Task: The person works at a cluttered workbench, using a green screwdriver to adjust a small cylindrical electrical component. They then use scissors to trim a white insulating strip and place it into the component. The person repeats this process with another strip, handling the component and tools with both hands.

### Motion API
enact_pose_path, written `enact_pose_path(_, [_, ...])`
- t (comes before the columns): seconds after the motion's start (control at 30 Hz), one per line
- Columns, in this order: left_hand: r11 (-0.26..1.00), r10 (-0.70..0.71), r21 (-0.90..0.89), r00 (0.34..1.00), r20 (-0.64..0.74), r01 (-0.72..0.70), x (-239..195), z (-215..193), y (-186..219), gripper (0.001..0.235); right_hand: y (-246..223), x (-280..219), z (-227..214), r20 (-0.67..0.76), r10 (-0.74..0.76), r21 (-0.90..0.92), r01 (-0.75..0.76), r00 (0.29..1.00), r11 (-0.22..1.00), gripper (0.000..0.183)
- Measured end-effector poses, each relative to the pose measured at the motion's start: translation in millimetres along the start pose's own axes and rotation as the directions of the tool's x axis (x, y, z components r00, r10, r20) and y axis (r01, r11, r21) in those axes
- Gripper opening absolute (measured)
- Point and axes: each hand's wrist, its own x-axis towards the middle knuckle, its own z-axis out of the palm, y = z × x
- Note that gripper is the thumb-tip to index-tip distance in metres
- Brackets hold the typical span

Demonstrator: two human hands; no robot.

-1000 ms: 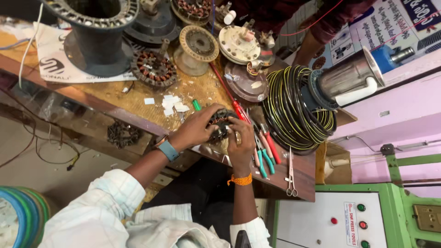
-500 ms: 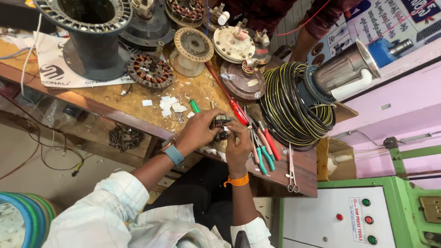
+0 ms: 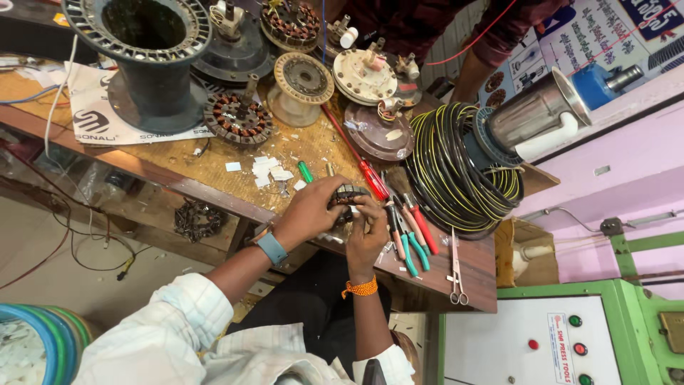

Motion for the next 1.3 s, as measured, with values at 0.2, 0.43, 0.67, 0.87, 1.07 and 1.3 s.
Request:
enact_pose_path(0.2, [0.999,-0.018,0.04,1.0,-0.009,0.018,0,-1,5,0.037,-15,6,-1,0.026,0.012,-0.257,-0.005,1.0,0.966,0.012])
enact_pose_path(0.43, [0.998,0.064,0.019,0.996,-0.054,-0.063,0,6,-2,0.037,-21,9,0,0.026,0.099,-0.077,-0.097,0.995,0.992,0.011])
enact_pose_path(0.67, [0.999,0.043,0.024,0.996,-0.08,-0.041,2,8,0,0.035,-10,5,-4,0.078,0.148,0.124,-0.157,0.986,0.98,0.01])
enact_pose_path(0.87, [0.996,0.029,0.086,0.998,-0.052,-0.024,4,16,5,0.033,-4,2,-10,0.049,0.153,0.116,-0.158,0.987,0.981,0.009])
enact_pose_path(1.07, [0.987,0.078,0.143,0.996,-0.031,-0.073,10,20,4,0.033,0,4,-17,0.064,0.207,0.173,-0.215,0.976,0.961,0.011])
enact_pose_path(1.3, [0.987,0.13,0.093,0.991,0.028,-0.132,12,15,-2,0.037,3,1,-23,0.095,0.211,0.211,-0.227,0.973,0.951,0.011])
